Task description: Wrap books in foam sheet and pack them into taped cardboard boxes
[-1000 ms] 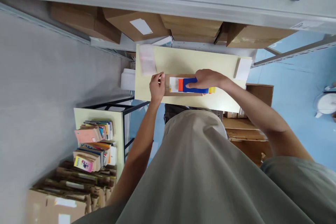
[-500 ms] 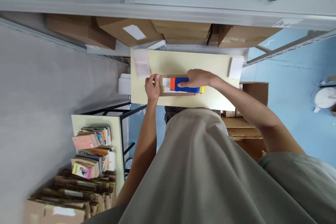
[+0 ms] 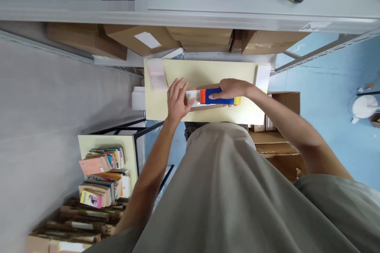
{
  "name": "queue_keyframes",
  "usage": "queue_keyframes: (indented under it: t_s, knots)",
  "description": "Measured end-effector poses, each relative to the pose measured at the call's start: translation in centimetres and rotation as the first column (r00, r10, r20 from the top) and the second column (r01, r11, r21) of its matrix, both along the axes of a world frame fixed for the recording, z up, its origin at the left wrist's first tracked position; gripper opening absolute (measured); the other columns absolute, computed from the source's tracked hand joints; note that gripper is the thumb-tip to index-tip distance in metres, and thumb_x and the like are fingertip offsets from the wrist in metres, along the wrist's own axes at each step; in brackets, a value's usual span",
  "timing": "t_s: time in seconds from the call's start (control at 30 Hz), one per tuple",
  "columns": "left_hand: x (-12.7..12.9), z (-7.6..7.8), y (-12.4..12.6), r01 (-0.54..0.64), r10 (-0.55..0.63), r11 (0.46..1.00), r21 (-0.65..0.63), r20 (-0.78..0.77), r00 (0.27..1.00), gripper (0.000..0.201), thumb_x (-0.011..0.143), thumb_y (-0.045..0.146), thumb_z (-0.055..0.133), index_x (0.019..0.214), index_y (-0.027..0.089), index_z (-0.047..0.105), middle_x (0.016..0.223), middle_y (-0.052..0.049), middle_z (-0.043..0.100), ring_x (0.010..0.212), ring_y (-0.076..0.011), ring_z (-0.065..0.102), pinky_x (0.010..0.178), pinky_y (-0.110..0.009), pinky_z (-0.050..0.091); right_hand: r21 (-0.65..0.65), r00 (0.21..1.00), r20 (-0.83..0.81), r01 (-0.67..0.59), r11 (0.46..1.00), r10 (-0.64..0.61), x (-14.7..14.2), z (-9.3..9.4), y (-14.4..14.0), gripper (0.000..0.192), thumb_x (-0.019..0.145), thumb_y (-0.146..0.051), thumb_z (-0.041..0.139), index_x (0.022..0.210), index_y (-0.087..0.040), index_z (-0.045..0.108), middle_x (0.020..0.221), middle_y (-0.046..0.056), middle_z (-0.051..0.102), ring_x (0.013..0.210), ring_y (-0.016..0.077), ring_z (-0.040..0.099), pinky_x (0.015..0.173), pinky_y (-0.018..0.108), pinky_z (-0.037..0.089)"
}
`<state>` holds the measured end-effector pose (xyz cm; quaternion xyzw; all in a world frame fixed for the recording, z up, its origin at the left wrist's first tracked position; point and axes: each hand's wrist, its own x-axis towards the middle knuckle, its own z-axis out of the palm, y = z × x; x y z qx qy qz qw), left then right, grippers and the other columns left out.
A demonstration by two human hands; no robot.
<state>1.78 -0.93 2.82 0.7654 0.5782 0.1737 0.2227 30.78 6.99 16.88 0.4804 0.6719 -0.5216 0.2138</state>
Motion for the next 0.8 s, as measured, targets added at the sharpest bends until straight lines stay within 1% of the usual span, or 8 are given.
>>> queue_keyframes:
  t_s: [0.07,0.1,0.2,0.33,0.47,0.63,0.73,0.8]
  knots:
    - [0.1,0.7,0.0,0.2,-0.204,0.978,-0.059,-0.068,0.977,0.125,0.092,0.095,0.067,0.181,0.012,0.037,0.188,-0.029,0.033,0.18,-0.0508,0.019,0.144,-0.07,0.019,-0.004,1.0,0.017,0.003,1.0,-0.003,0.3,0.0,0.1,0.057,0.102,-0.072,0.074,0.097,-0.016,0.082,0.077,0.011,0.078,0.076,0.0263,0.076,0.074,0.035,0.056]
    - [0.1,0.8,0.1,0.262,-0.27,0.961,-0.09,-0.1,0.958,0.134,0.087,0.094,0.073,0.183,0.01,0.032,0.189,-0.031,0.028,0.18,-0.053,0.016,0.144,-0.072,0.016,-0.014,1.0,0.015,0.008,1.0,-0.007,0.5,0.0,0.1,0.058,0.102,-0.073,0.074,0.099,-0.016,0.082,0.077,0.01,0.078,0.076,0.0261,0.077,0.074,0.034,0.056]
    - [0.2,0.9,0.4,0.332,-0.36,0.928,-0.168,-0.18,0.915,0.135,0.088,0.081,0.083,0.184,0.006,0.027,0.188,-0.035,0.027,0.178,-0.0564,0.018,0.142,-0.078,0.011,-0.035,0.999,-0.019,0.029,0.999,-0.03,0.8,0.0,0.1,0.061,0.101,-0.076,0.074,0.106,-0.016,0.083,0.077,0.009,0.08,0.074,0.0253,0.077,0.074,0.033,0.056]
    - [-0.1,0.9,1.1,0.356,-0.398,0.912,-0.204,-0.224,0.89,0.118,0.096,0.063,0.082,0.182,0.002,0.03,0.18,-0.038,0.038,0.173,-0.0568,0.03,0.142,-0.078,0.014,-0.118,0.997,-0.061,0.033,0.992,-0.04,1.1,0.3,0.5,0.067,0.101,-0.081,0.072,0.108,-0.015,0.084,0.076,0.009,0.08,0.072,0.0248,0.077,0.074,0.034,0.057]
    - [-0.9,1.2,1.2,0.346,-0.388,0.915,-0.208,-0.217,0.896,0.117,0.095,0.061,0.082,0.181,0.0,0.031,0.175,-0.04,0.041,0.17,-0.0592,0.033,0.14,-0.081,0.018,-0.111,1.0,0.024,-0.001,0.994,0.003,3.3,1.2,1.3,0.074,0.098,-0.089,0.069,0.104,-0.017,0.086,0.079,0.01,0.081,0.076,0.0273,0.078,0.077,0.039,0.058]
    - [-2.5,1.7,0.7,0.292,-0.334,0.931,-0.22,-0.185,0.924,0.113,0.091,0.061,0.086,0.18,0.011,0.038,0.172,-0.035,0.046,0.166,-0.0584,0.037,0.138,-0.083,0.02,-0.043,0.981,0.183,-0.057,0.997,0.064,10.1,1.6,1.9,0.075,0.094,-0.094,0.067,0.101,-0.022,0.086,0.085,0.013,0.082,0.083,0.033,0.077,0.076,0.044,0.056]
    - [-2.6,1.8,0.4,0.307,-0.35,0.921,-0.239,-0.169,0.921,0.103,0.09,0.058,0.087,0.177,0.02,0.046,0.172,-0.03,0.046,0.167,-0.0559,0.035,0.138,-0.083,0.019,-0.018,0.967,0.244,-0.071,0.997,0.073,13.0,0.5,1.5,0.075,0.091,-0.096,0.069,0.102,-0.023,0.085,0.09,0.014,0.082,0.087,0.0345,0.076,0.076,0.044,0.054]
    - [-2.4,1.9,0.4,0.314,-0.36,0.915,-0.252,-0.164,0.918,0.099,0.09,0.057,0.088,0.175,0.024,0.049,0.172,-0.029,0.045,0.167,-0.0555,0.035,0.138,-0.082,0.018,-0.026,0.965,0.254,-0.068,0.997,0.072,13.5,-0.6,1.1,0.075,0.092,-0.095,0.068,0.104,-0.023,0.084,0.092,0.014,0.082,0.087,0.0337,0.076,0.077,0.044,0.054]
